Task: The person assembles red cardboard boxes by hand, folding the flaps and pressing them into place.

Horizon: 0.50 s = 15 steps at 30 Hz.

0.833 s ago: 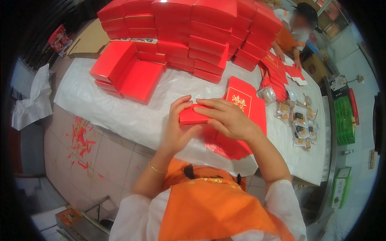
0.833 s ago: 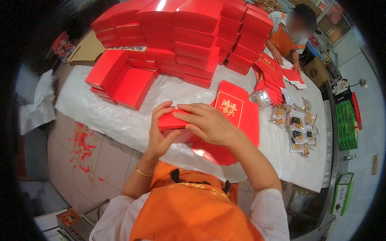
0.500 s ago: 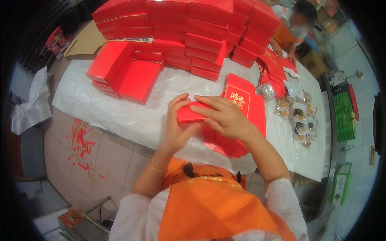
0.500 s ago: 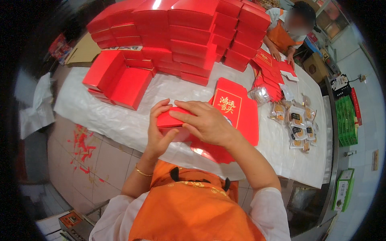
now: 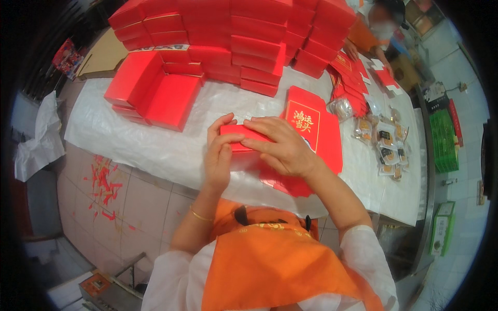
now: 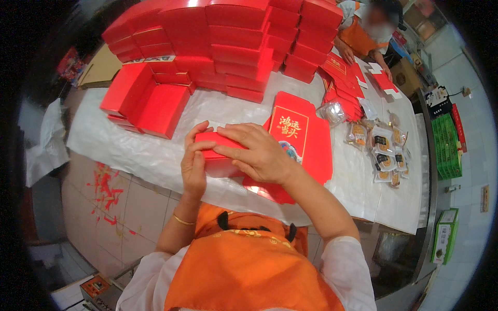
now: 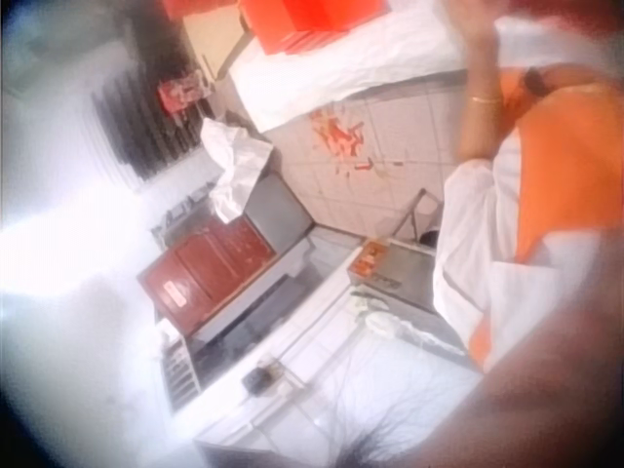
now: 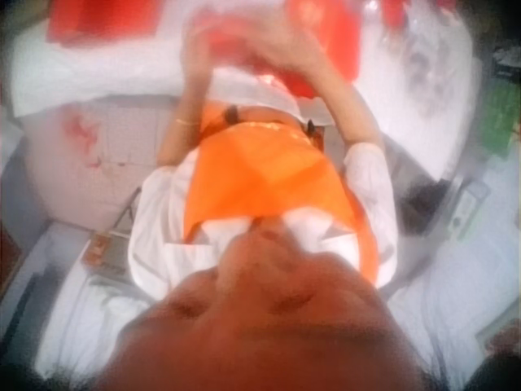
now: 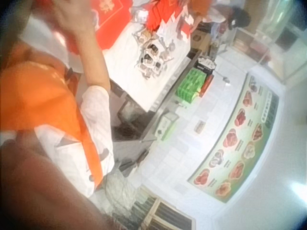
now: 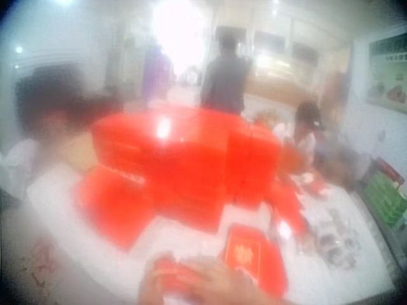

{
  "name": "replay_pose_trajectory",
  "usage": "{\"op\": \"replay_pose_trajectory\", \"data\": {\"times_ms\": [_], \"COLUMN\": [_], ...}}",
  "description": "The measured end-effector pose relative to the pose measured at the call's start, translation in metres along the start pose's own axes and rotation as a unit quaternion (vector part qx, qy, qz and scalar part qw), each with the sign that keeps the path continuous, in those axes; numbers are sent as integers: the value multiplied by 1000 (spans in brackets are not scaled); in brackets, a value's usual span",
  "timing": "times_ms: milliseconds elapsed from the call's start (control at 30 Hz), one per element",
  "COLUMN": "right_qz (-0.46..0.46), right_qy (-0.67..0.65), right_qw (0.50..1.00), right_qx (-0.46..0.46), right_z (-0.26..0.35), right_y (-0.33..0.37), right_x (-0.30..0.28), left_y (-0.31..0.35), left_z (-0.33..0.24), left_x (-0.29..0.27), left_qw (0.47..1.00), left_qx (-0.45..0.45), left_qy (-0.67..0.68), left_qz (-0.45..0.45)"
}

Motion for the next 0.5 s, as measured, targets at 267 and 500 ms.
{"op": "replay_pose_trajectory", "data": {"times_ms": [267,500], "right_qz": [-16,-212], "right_qy": [-8,-210], "right_qw": [998,882], "right_qx": [65,366], "right_z": [-5,-44], "right_y": [9,67], "right_x": [-3,4], "left_y": [5,3], "left_z": [4,4], "left_x": [-8,-5], "left_qw": [1000,999], "left_qx": [-4,17], "left_qy": [31,-27], "left_qz": [-3,17]}}
Point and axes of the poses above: each hand's wrist, its own y-axis away from the middle knuckle, its own x-axis out of the palm, z = x × y, the point moved 9 cm from there along -y, towards the middle knuckle, and after that the axes turned 10 degrees about -z, right-handed, at the moved point
